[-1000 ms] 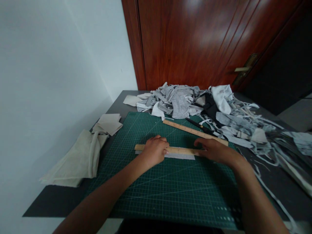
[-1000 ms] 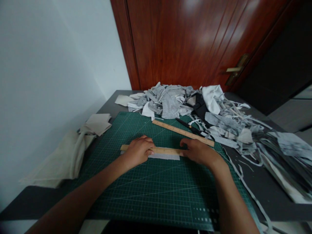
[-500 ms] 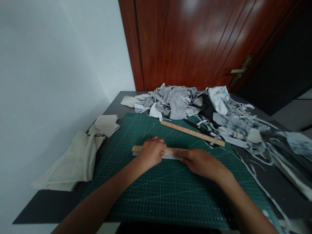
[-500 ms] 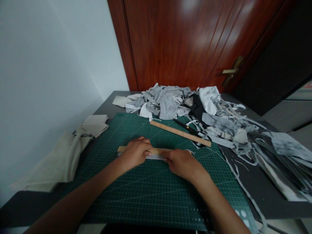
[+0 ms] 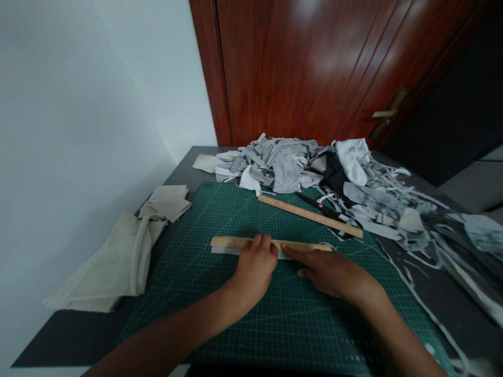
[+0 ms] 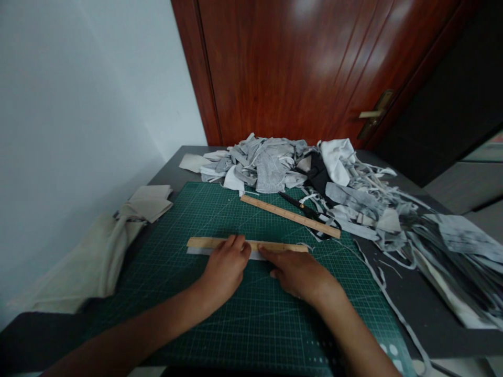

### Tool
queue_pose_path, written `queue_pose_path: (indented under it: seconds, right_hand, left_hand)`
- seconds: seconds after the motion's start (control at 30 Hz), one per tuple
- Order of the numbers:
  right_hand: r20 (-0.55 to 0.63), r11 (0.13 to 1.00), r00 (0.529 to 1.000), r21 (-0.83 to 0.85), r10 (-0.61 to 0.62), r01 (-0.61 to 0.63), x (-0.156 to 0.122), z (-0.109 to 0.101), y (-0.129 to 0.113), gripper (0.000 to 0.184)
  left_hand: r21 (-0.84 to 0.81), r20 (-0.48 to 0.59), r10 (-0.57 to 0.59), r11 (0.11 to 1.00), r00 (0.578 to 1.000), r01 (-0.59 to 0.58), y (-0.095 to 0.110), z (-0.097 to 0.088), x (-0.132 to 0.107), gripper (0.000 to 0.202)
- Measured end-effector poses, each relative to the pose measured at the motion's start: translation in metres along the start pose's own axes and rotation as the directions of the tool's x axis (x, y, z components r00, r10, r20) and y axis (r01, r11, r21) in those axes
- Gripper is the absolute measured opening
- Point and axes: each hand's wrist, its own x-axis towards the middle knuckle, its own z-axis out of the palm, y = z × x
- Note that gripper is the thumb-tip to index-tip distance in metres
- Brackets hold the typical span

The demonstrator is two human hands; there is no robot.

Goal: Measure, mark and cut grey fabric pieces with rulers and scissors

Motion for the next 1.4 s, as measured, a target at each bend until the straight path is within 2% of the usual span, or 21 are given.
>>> queue_pose_path:
  seconds: [0.2, 0.43, 0.57, 0.83, 0.9, 1.0, 1.07, 1.23, 1.4]
  right_hand:
    - [-0.037, 0.999, 0.999, 0.043, 0.007, -0.005, 0.000, 0.001, 0.000, 0.071]
    - [-0.045, 0.998, 0.999, 0.062, 0.000, 0.003, 0.000, 0.003, 0.003, 0.072]
    - [-0.022, 0.994, 0.999, 0.106, -0.025, 0.027, 0.000, 0.006, 0.006, 0.072]
    - [-0.088, 0.970, 0.991, 0.211, -0.100, 0.117, 0.003, 0.002, 0.016, 0.054]
    - [-0.094, 0.977, 0.994, 0.197, -0.061, 0.078, 0.005, -0.001, 0.022, 0.049]
    - [-0.148, 0.991, 0.982, 0.080, 0.120, -0.109, 0.010, -0.001, 0.040, 0.050]
    - [-0.197, 0.982, 0.963, 0.022, 0.186, -0.185, 0.013, 0.002, 0.056, 0.052]
    - [-0.160, 0.973, 0.960, 0.005, 0.229, -0.231, 0.016, 0.001, 0.081, 0.044]
    - [-0.119, 0.969, 0.961, 0.039, 0.248, -0.245, 0.013, -0.015, 0.073, 0.031]
  left_hand:
    - [0.101, -0.105, -0.022, 0.994, 0.994, 0.032, 0.011, 0.023, -0.003, 0.025]
    - [0.047, -0.153, -0.071, 0.996, 0.986, 0.079, 0.017, 0.039, -0.007, 0.030]
    - [0.093, -0.145, -0.069, 0.992, 0.987, 0.083, 0.018, 0.039, -0.006, 0.031]
    - [0.104, -0.007, -0.036, 0.994, 0.999, 0.036, 0.021, 0.023, -0.006, 0.032]
    - [0.093, -0.008, -0.037, 0.995, 0.999, 0.037, 0.021, 0.022, -0.007, 0.032]
    - [0.096, -0.026, -0.034, 0.995, 0.999, 0.037, 0.020, 0.023, -0.008, 0.033]
    - [0.098, -0.052, -0.037, 0.994, 0.998, 0.042, 0.020, 0.024, -0.008, 0.033]
    - [0.068, -0.052, -0.040, 0.997, 0.998, 0.044, 0.022, 0.026, -0.006, 0.033]
    - [0.063, -0.029, -0.078, 0.995, 0.997, 0.080, 0.021, 0.025, -0.004, 0.033]
